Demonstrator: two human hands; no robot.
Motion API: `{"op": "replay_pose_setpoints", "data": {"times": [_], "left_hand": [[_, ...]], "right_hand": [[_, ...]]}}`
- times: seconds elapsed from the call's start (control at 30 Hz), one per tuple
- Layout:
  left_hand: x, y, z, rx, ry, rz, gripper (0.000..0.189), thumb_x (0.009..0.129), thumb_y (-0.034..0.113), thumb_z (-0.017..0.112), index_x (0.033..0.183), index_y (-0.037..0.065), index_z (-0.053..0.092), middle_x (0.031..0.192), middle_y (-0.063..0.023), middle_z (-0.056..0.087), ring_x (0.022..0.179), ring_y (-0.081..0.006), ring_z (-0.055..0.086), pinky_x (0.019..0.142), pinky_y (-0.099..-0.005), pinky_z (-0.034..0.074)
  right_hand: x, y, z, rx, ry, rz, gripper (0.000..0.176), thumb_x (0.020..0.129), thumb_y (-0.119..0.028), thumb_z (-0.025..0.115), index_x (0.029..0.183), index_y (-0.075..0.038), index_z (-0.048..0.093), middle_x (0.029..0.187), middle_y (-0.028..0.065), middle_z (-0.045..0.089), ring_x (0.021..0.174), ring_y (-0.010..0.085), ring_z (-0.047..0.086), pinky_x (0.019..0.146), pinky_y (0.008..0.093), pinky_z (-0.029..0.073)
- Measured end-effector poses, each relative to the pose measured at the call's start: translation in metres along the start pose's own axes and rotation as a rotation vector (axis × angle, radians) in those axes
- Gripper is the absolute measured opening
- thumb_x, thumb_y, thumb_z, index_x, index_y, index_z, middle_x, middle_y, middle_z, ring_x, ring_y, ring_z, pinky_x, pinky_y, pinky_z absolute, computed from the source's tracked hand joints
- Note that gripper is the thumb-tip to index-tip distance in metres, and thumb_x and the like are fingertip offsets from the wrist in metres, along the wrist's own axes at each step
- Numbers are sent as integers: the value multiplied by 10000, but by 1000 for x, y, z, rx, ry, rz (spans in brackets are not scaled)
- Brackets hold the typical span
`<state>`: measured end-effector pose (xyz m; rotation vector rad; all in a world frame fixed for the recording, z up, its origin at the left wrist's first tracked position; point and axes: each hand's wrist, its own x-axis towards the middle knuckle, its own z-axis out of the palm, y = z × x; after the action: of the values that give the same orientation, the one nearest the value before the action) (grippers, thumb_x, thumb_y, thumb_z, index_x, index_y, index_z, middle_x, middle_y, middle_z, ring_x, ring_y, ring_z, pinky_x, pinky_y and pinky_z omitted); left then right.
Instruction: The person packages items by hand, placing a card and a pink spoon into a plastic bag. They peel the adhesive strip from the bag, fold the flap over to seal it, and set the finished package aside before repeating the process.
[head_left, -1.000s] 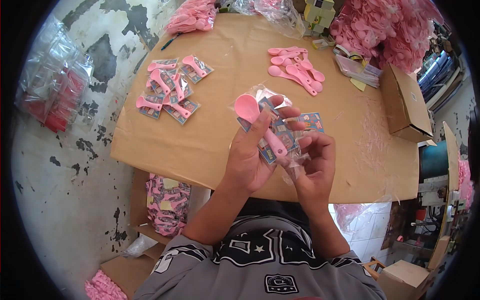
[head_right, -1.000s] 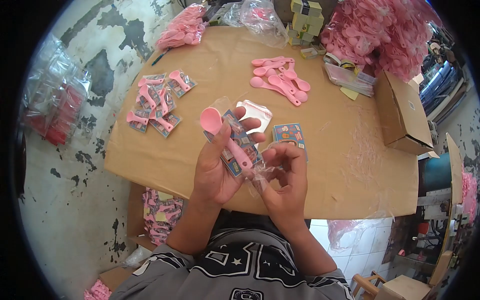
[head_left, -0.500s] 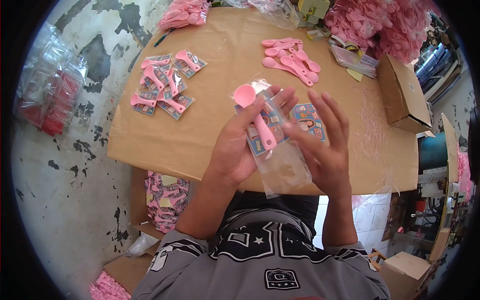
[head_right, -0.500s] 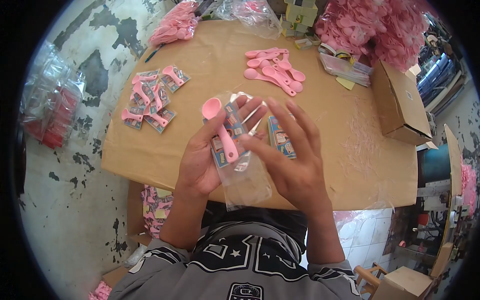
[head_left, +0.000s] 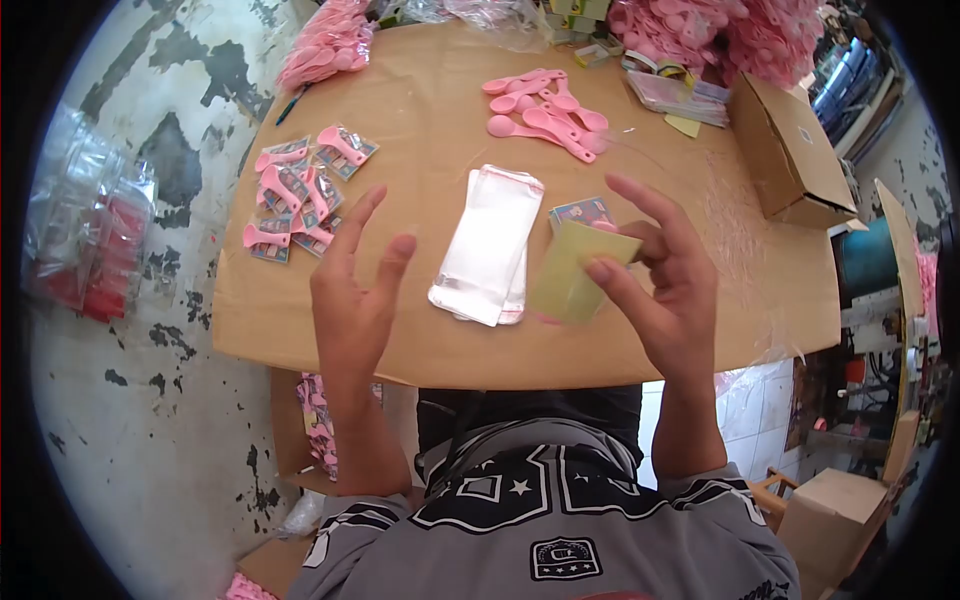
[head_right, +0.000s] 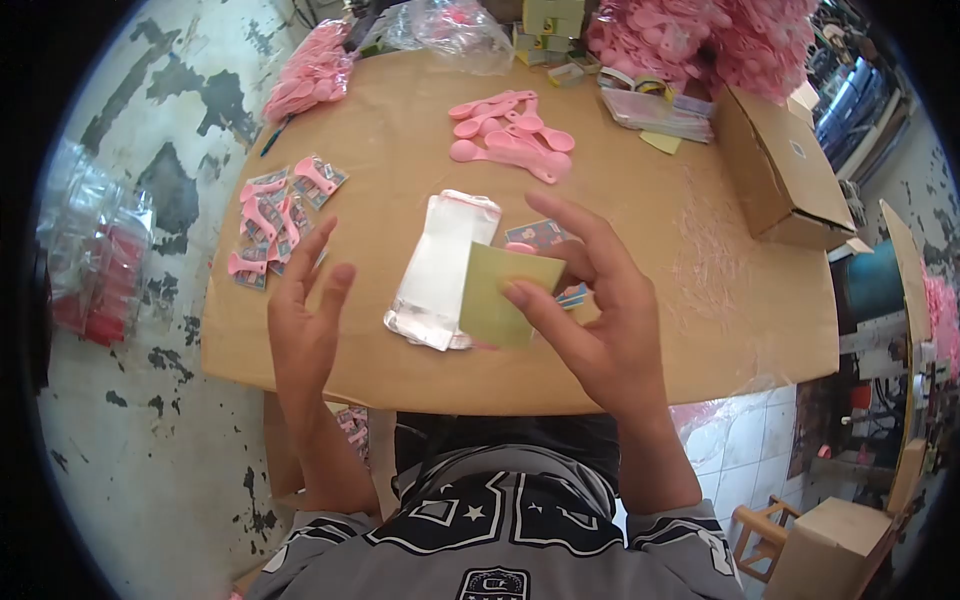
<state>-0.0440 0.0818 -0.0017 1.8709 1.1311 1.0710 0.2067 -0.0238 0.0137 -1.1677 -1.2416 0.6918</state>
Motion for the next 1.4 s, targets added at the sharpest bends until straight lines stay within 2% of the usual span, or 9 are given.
{"op": "replay_pose_setpoints", "data": {"times": [0.07, 0.27, 0.47, 0.57, 0.6, 0.7, 0.83, 1.13, 1.4], "left_hand": [[-2, 1, 1, -309, -34, -48, 542, 1022, 164, 668, 1487, -48, 487, 1509, -178, 547, 1418, -266, 502, 1160, -371, 400], [-16, 29, 42, -823, -458, -199, 461, 1032, 162, 650, 1413, -74, 543, 1378, -203, 646, 1210, -185, 651, 1027, -322, 520], [-20, 17, 60, -768, -361, -220, 367, 1028, 108, 654, 1344, -67, 594, 1240, -188, 721, 1050, -169, 716, 852, -282, 593], [-19, 28, 60, -735, -288, -187, 385, 1031, 96, 649, 1384, -41, 579, 1211, -184, 735, 1025, -159, 722, 781, -263, 604], [-19, 30, 59, -721, -291, -173, 410, 1029, 87, 649, 1411, -30, 561, 1203, -180, 738, 1024, -151, 719, 776, -260, 604], [-19, 36, 59, -650, -291, -128, 482, 1025, 72, 646, 1488, 16, 524, 1105, -128, 746, 944, -88, 667, 739, -229, 553], [-23, 40, 60, -514, -309, -90, 553, 1015, 67, 644, 1549, 82, 502, 974, -52, 755, 825, 0, 594, 714, -192, 476], [-25, 43, 66, -361, -330, 43, 600, 996, 23, 666, 1561, 28, 462, 745, 36, 651, 686, 2, 461, 680, -188, 411], [-24, 39, 58, -441, -451, -58, 566, 1015, 63, 660, 1541, -6, 461, 972, -144, 776, 904, -73, 671, 813, -221, 506]], "right_hand": [[2, 2, 1, 14, -80, 146, 718, 904, -40, 785, 1522, -23, 420, 1002, 63, 728, 846, 60, 622, 736, 216, 469], [2, 10, 18, 24, -206, 123, 776, 903, -79, 802, 1553, -47, 379, 888, 35, 700, 751, 76, 589, 709, 229, 468], [0, 8, 9, 82, -150, 177, 800, 867, -93, 832, 1539, -48, 401, 925, 60, 709, 850, 113, 667, 766, 256, 521], [5, 13, 5, -181, 60, -130, 744, 873, -94, 825, 1511, -54, 443, 1043, 91, 705, 915, 134, 665, 797, 271, 530], [10, 8, 7, -277, 156, -278, 592, 857, -84, 822, 1395, -61, 576, 1180, 121, 678, 1038, 206, 650, 869, 326, 527], [21, -2, 4, -697, 158, -581, 473, 816, -78, 830, 1262, -69, 675, 1231, 131, 660, 1121, 289, 619, 937, 401, 503], [26, -3, 15, -806, 179, -678, 342, 779, -40, 814, 1111, -70, 739, 1307, 129, 646, 1168, 344, 587, 957, 448, 486], [25, 0, 14, -878, 221, -641, 267, 748, -13, 795, 1003, -67, 735, 1239, 86, 680, 1121, 295, 611, 947, 430, 476], [36, 4, -17, -721, 387, -517, 179, 838, 36, 708, 994, -38, 661, 1090, 127, 705, 976, 267, 668, 847, 410, 539]]}}
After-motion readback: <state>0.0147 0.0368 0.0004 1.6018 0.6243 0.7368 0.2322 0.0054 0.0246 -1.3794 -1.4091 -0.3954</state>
